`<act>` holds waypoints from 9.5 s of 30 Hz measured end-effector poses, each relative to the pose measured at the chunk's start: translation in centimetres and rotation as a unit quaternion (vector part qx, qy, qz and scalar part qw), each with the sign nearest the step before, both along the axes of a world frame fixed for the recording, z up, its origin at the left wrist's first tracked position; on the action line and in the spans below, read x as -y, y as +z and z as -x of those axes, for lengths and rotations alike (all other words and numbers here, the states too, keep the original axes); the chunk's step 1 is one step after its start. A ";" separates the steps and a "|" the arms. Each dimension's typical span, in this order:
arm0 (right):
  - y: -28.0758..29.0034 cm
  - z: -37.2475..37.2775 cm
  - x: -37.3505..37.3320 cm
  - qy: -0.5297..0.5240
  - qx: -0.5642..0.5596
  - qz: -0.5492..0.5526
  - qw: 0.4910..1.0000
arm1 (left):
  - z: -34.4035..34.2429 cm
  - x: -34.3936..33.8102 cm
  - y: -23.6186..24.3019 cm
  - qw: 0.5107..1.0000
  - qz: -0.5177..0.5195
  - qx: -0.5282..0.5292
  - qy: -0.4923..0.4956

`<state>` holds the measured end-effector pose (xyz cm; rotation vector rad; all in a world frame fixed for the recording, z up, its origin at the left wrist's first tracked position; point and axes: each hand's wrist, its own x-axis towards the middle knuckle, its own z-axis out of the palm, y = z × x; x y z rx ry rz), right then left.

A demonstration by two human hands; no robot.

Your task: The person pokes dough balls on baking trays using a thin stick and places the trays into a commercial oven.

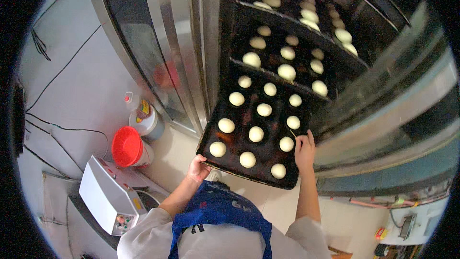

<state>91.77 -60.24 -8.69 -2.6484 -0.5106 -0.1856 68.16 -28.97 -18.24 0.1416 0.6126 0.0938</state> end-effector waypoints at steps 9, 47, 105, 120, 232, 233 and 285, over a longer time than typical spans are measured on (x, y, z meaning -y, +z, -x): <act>-1.4 9.2 -5.5 0.158 0.168 0.062 0.971 | -8.9 2.2 0.3 0.999 -0.011 -0.027 -0.018; 15.0 50.9 9.4 0.519 0.245 -0.142 0.807 | 71.8 35.8 -4.7 0.662 -0.497 -0.551 -0.106; 4.1 66.5 -101.2 0.325 0.106 0.016 0.940 | 91.1 -65.0 6.3 0.696 -0.468 -0.398 0.372; 7.6 66.9 -102.9 0.378 0.158 0.111 0.905 | 91.6 -63.9 6.0 0.683 -0.473 -0.423 0.362; 6.0 94.3 -23.2 -0.124 -0.224 -0.303 0.918 | 85.7 -28.4 16.6 0.983 -0.165 -0.019 -0.080; 5.0 94.6 -22.7 -0.125 -0.223 -0.295 0.921 | 85.8 -28.2 15.3 0.984 -0.156 -0.015 -0.084; -6.3 69.9 -21.1 0.167 0.031 0.082 0.982 | 62.5 -12.0 -1.6 0.899 -0.325 -0.144 -0.256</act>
